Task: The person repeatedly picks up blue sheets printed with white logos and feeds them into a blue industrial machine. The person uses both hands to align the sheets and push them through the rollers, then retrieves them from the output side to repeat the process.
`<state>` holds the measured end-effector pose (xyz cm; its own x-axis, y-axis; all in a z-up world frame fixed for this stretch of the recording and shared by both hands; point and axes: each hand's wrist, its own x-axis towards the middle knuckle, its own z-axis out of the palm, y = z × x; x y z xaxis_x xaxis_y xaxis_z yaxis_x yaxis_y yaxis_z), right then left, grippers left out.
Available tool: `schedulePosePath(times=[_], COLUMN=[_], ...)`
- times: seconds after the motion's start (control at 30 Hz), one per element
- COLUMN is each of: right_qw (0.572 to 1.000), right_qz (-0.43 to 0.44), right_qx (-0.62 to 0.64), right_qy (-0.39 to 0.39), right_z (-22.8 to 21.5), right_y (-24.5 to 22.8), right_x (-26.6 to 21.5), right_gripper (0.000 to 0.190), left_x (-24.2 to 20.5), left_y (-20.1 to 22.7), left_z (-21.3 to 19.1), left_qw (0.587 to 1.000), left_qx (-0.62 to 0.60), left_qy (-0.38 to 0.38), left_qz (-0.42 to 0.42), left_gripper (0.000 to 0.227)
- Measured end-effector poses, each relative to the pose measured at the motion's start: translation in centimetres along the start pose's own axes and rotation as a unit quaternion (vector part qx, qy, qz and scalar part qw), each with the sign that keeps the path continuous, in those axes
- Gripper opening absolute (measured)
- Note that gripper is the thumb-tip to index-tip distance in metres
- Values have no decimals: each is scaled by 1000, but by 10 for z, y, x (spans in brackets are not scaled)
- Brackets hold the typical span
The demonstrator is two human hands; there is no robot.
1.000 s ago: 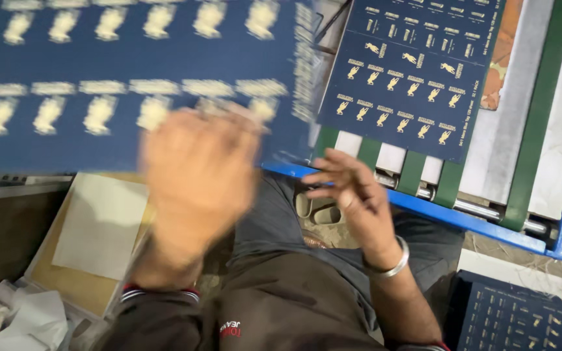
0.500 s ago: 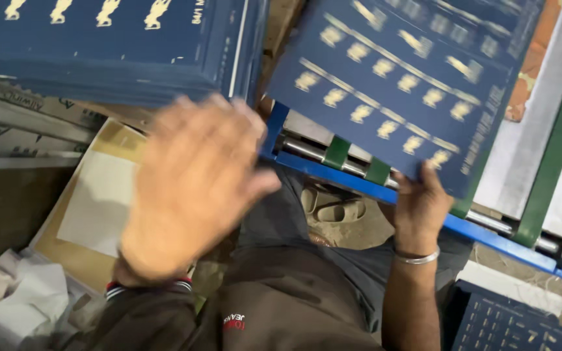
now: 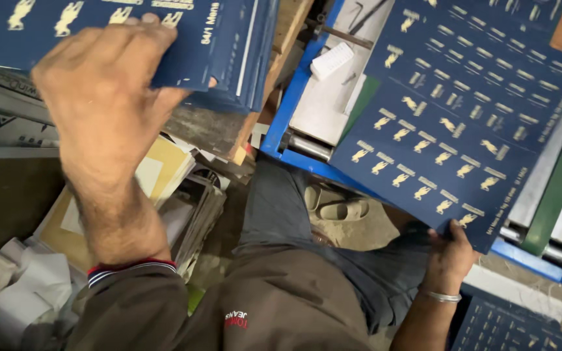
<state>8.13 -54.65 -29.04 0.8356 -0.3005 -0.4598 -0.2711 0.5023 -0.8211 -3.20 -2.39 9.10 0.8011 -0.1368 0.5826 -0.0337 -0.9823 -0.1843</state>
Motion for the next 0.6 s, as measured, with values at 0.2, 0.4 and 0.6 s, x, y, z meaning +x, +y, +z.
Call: schedulePosePath(times=[0.2, 0.4, 0.6], right_qw=[994, 990, 975], right_qz=[-80, -134, -223], right_qx=[-41, 28, 0], right_qy=[-56, -13, -8], right_z=[5, 28, 33], right_y=[-7, -14, -7], right_x=[-34, -41, -42], right_gripper=[36, 31, 28], left_x=[-13, -27, -25], left_y=[-9, -19, -1], left_z=[6, 43, 82], left_qw=[1000, 995, 971], left_qx=[-4, -29, -15], left_qy=[-1, 82, 218], left_qz=[8, -48, -97], left_gripper=[46, 33, 36])
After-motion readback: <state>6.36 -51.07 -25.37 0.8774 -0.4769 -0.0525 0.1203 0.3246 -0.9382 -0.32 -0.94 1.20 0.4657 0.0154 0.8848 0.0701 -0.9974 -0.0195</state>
